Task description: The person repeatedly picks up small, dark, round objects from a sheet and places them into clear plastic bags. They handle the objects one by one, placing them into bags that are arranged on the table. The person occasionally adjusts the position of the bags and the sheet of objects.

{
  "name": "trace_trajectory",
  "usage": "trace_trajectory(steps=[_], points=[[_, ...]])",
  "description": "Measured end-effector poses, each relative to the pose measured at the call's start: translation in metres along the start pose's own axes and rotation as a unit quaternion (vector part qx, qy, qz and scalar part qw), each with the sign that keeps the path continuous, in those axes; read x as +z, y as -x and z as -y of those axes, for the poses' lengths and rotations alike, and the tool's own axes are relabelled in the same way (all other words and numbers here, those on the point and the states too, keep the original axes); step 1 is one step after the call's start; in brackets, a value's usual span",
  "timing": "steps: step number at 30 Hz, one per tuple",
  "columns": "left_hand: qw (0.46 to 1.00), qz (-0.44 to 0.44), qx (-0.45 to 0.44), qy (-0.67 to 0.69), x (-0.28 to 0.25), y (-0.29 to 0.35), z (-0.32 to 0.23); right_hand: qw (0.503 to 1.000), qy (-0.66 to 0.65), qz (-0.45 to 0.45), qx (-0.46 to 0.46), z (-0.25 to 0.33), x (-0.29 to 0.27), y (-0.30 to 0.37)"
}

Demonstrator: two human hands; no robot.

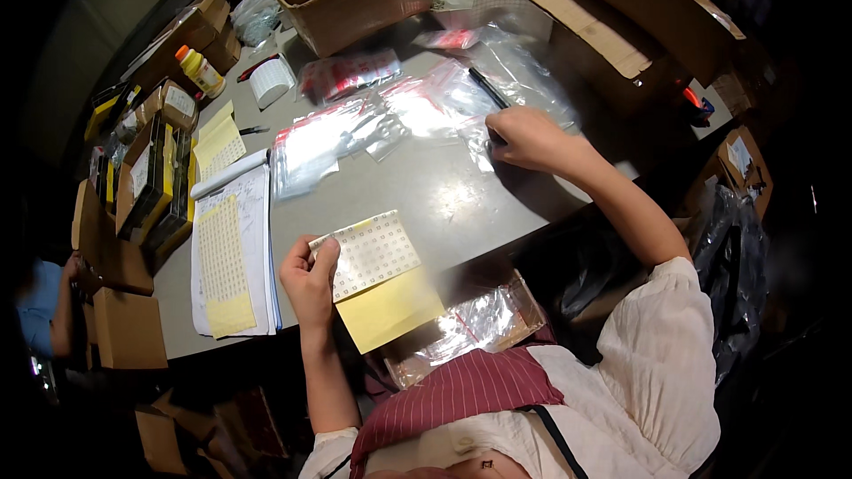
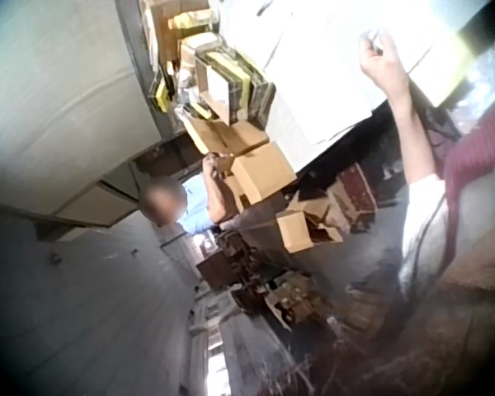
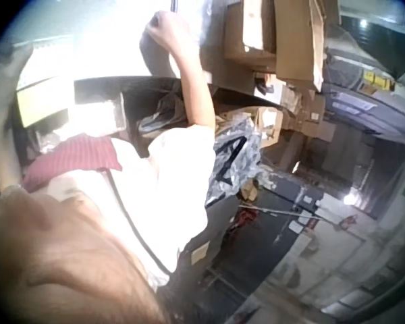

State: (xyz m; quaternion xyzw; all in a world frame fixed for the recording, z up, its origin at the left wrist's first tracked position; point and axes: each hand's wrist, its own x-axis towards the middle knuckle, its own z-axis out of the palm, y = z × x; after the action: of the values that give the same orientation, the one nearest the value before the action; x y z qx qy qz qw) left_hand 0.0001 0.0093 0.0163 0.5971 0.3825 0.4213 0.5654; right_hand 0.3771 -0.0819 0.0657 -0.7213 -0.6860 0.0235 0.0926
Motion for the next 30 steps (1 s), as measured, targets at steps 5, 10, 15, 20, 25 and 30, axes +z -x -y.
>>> trace_trajectory(steps=[5,10,15,20,25,30], points=[[0.999,0.000,-0.015,0.052,-0.007,0.002,0.002,0.986,-0.001,0.145,0.079,-0.004,-0.014,-0.009],[0.996,0.008,-0.010,0.087,-0.008,0.001,0.001,0.978,-0.082,0.187,-0.049,0.054,-0.018,0.000],[0.990,-0.032,0.002,0.136,-0.006,0.002,0.003,0.998,0.043,0.054,-0.009,0.053,0.004,-0.026],[0.991,-0.006,0.006,0.134,-0.014,0.005,0.004,0.982,0.025,0.168,-0.088,0.093,-0.017,0.007],[0.988,-0.014,0.004,0.153,-0.009,0.005,-0.002,0.975,-0.147,0.144,-0.083,0.087,-0.032,0.003],[0.986,-0.019,0.008,0.166,-0.014,0.003,0.004,0.974,-0.215,0.014,-0.067,0.036,-0.002,-0.055]])
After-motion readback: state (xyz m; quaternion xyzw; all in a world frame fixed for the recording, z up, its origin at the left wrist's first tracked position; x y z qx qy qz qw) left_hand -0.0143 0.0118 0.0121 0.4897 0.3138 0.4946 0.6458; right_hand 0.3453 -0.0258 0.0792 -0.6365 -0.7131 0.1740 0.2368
